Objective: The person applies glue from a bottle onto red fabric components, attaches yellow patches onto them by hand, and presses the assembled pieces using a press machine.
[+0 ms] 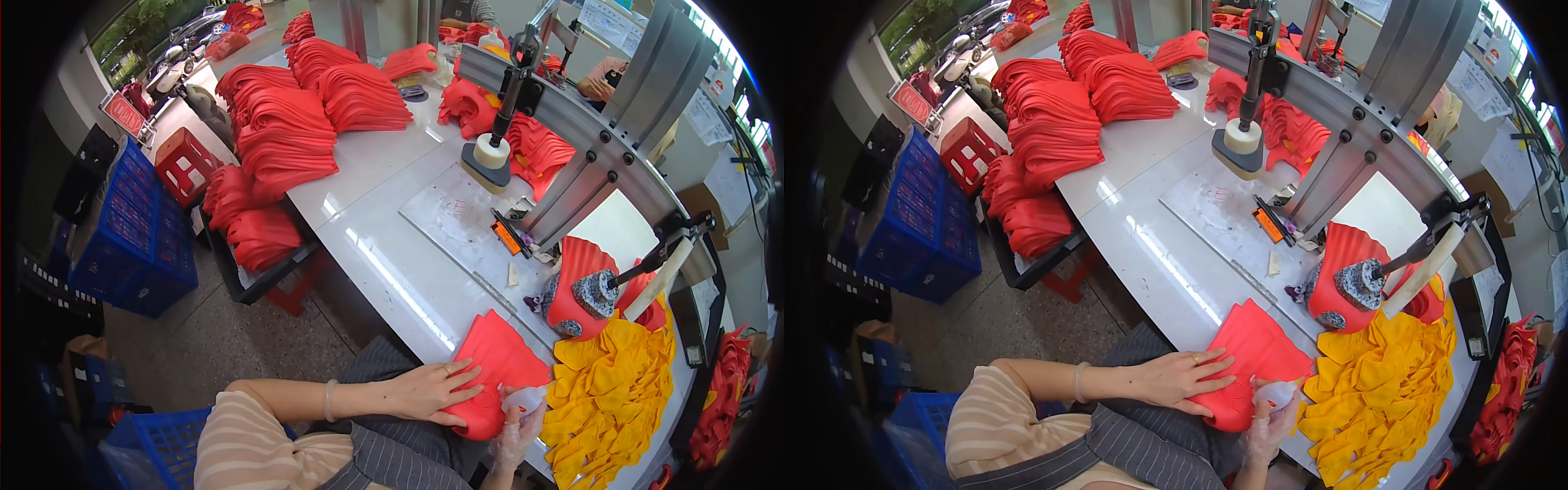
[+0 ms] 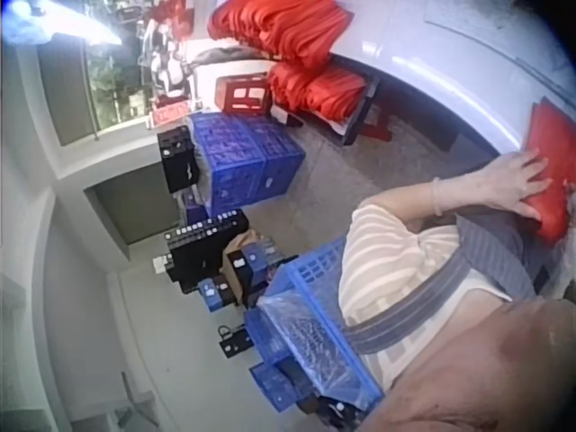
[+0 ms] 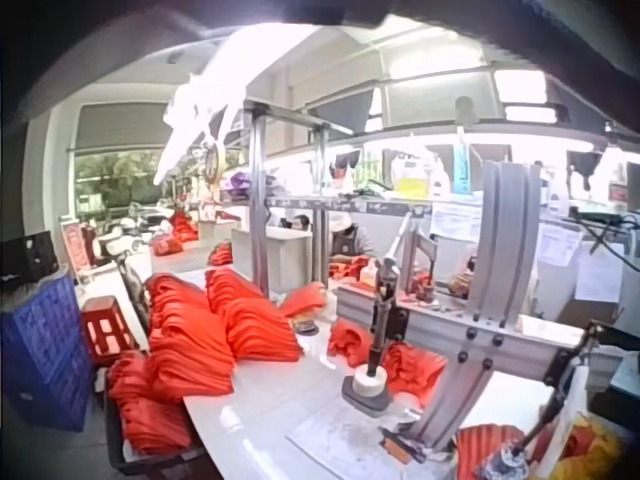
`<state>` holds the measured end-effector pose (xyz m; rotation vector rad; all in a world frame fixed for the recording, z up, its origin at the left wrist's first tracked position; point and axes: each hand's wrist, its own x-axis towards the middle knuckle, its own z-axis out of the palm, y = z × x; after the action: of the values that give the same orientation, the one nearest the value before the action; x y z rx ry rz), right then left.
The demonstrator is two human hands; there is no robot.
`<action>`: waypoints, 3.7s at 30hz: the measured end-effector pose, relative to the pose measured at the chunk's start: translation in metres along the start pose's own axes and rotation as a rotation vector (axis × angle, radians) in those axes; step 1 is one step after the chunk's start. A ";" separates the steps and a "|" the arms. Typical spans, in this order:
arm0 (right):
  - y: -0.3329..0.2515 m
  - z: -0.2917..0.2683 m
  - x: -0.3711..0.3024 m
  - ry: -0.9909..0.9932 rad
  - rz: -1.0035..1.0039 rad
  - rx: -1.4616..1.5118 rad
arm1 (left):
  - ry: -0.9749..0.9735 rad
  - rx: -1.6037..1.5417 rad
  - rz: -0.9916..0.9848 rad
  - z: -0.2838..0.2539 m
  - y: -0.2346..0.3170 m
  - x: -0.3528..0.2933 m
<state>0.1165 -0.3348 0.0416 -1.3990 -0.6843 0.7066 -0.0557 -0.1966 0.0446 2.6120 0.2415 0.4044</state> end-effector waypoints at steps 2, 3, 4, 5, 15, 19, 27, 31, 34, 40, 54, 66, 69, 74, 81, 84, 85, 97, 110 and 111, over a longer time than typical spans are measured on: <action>-0.007 0.003 0.002 0.034 -0.051 -0.040 | -0.016 0.001 -0.022 -0.002 0.002 0.004; -0.005 0.002 0.003 0.033 -0.050 -0.039 | -0.037 -0.039 -0.050 -0.004 0.003 0.006; -0.003 0.000 0.003 0.032 -0.109 -0.099 | -0.057 -0.079 -0.078 -0.005 0.004 0.008; -0.002 -0.001 0.003 0.030 -0.168 -0.160 | -0.058 -0.078 -0.080 -0.008 0.006 0.008; 0.005 0.002 0.002 0.131 -0.088 -0.097 | 0.145 -0.430 -0.274 -0.011 0.024 0.004; 0.011 -0.005 0.000 0.027 -0.034 -0.099 | 0.217 -0.756 -0.435 -0.011 0.026 0.002; 0.010 0.000 0.005 0.048 -0.017 -0.079 | 0.253 -0.876 -0.444 0.004 0.018 -0.009; 0.011 0.004 0.002 0.064 0.037 -0.055 | 0.235 -0.851 -0.419 0.009 0.017 -0.010; 0.013 0.006 0.001 0.068 0.040 -0.077 | 0.247 -0.832 -0.449 0.009 0.016 -0.011; 0.020 0.002 -0.001 0.075 0.005 -0.093 | 0.235 -0.964 -0.499 0.004 0.019 -0.010; 0.022 -0.002 -0.002 0.049 0.018 -0.067 | 0.325 -1.421 -0.474 0.043 0.009 -0.018; 0.016 -0.002 0.001 0.054 0.119 -0.037 | 0.350 -0.736 -0.707 0.061 -0.016 -0.104; 0.020 0.000 0.000 0.095 0.123 -0.004 | 0.210 -0.402 -0.570 0.065 -0.036 -0.103; 0.019 0.000 -0.001 0.058 0.093 -0.048 | -0.150 -0.072 -0.171 0.097 -0.052 -0.071; 0.018 0.005 -0.001 0.075 0.093 -0.054 | -0.254 -0.297 -0.140 0.227 -0.087 -0.043; 0.015 0.008 -0.002 0.112 0.105 -0.060 | -0.320 -0.282 -0.153 0.279 -0.102 -0.045; 0.015 0.008 -0.002 0.100 0.100 -0.067 | -0.293 -0.273 -0.201 0.276 -0.099 -0.044; 0.007 0.012 -0.002 0.092 0.082 -0.128 | -0.733 -0.311 -0.295 0.168 -0.056 -0.022; 0.015 0.016 -0.005 0.144 0.073 -0.088 | -0.600 -0.384 -0.398 0.150 -0.051 -0.027; 0.015 0.017 -0.004 0.141 0.069 -0.087 | -0.596 -0.382 -0.399 0.147 -0.051 -0.027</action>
<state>0.1004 -0.3273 0.0277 -1.5431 -0.5634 0.6316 -0.0385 -0.2227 -0.1100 2.1191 0.4173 -0.4233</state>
